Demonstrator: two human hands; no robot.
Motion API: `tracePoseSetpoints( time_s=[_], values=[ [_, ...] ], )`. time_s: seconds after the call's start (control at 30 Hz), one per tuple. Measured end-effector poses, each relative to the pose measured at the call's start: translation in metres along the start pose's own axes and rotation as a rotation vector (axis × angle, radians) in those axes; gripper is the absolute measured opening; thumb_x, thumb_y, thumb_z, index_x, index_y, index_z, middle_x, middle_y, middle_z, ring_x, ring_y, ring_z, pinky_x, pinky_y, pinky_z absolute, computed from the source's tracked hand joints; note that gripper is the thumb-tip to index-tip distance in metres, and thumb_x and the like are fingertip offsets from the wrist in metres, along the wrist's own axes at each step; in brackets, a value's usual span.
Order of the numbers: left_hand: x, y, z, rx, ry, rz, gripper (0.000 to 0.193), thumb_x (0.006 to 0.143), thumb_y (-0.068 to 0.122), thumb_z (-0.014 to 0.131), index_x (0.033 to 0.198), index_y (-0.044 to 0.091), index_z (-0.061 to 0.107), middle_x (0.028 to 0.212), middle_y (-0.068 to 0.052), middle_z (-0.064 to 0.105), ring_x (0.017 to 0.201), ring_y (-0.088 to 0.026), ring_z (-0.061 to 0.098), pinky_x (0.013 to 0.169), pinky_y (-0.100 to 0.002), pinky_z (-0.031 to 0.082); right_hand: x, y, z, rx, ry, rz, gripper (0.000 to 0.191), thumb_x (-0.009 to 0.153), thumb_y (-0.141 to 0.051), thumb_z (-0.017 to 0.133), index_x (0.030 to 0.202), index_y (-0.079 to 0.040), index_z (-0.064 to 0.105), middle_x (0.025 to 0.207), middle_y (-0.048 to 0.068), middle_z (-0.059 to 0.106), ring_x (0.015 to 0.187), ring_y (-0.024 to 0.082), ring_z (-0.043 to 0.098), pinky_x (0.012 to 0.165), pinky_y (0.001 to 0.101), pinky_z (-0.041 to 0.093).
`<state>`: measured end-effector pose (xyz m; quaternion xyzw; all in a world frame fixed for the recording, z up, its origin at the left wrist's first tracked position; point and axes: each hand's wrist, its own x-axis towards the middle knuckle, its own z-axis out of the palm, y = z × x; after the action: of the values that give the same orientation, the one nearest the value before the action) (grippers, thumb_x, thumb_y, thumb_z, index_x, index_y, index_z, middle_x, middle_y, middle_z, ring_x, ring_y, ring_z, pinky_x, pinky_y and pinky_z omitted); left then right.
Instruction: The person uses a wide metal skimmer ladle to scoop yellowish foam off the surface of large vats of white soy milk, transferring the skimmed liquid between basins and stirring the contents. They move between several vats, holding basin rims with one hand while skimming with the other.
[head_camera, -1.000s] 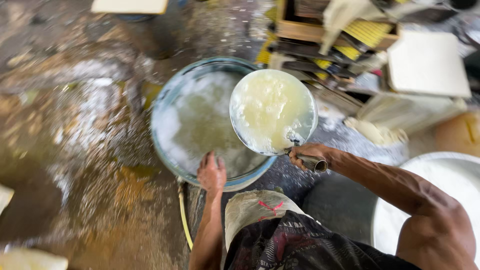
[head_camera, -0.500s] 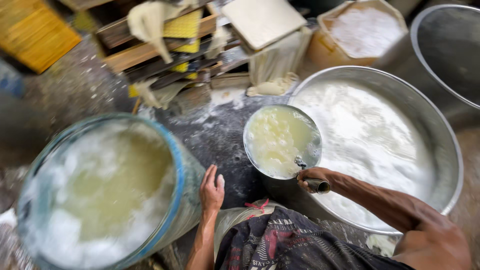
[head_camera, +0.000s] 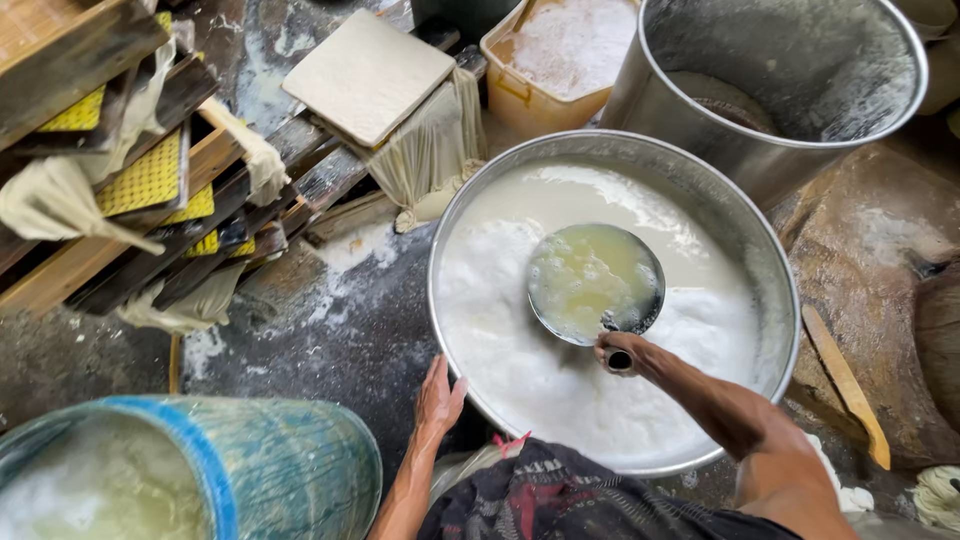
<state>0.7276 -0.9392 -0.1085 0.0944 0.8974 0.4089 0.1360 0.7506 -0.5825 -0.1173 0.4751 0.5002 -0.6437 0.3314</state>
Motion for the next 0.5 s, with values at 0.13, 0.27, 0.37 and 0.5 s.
tracePoseSetpoints(
  time_s=[0.13,0.27,0.37,0.5],
  values=[
    [0.021,0.013,0.01,0.081,0.054,-0.001,0.076,0.087,0.026,0.07,0.148,-0.003,0.036,0.15,-0.031,0.044,0.135,-0.047,0.048,0.11,-0.048,0.042,0.0,-0.026,-0.017,0.137,0.118,-0.024,0.012,0.088,-0.007,0.057,0.078,-0.011,0.06,0.063,0.005,0.06,0.05,0.019,0.058,0.039,0.0337,0.047],
    [0.035,0.017,0.011,0.14,-0.06,-0.207,0.087,0.085,0.031,0.07,0.154,0.002,0.026,0.146,-0.029,0.05,0.127,-0.047,0.055,0.105,-0.05,0.047,0.0,-0.026,-0.034,-0.137,0.251,-0.034,0.021,0.083,-0.017,0.059,0.063,-0.01,0.062,0.06,0.006,0.061,0.047,0.022,0.055,0.039,0.0374,0.042],
    [0.043,0.019,0.01,0.216,-0.161,-0.34,0.095,0.087,0.036,0.068,0.16,0.004,0.016,0.136,-0.028,0.059,0.121,-0.047,0.061,0.102,-0.053,0.049,0.003,-0.003,-0.046,-0.058,0.375,0.015,0.018,0.078,-0.01,0.067,0.06,-0.009,0.063,0.062,0.008,0.062,0.049,0.024,0.057,0.042,0.0393,0.043],
    [0.045,0.015,0.009,0.283,-0.22,-0.375,0.099,0.089,0.036,0.067,0.162,0.005,0.007,0.124,-0.03,0.066,0.114,-0.049,0.064,0.1,-0.055,0.05,-0.003,0.051,-0.064,0.165,0.458,-0.088,0.012,0.073,-0.008,0.065,0.062,-0.006,0.062,0.061,0.01,0.059,0.048,0.024,0.055,0.041,0.0426,0.046]
  ],
)
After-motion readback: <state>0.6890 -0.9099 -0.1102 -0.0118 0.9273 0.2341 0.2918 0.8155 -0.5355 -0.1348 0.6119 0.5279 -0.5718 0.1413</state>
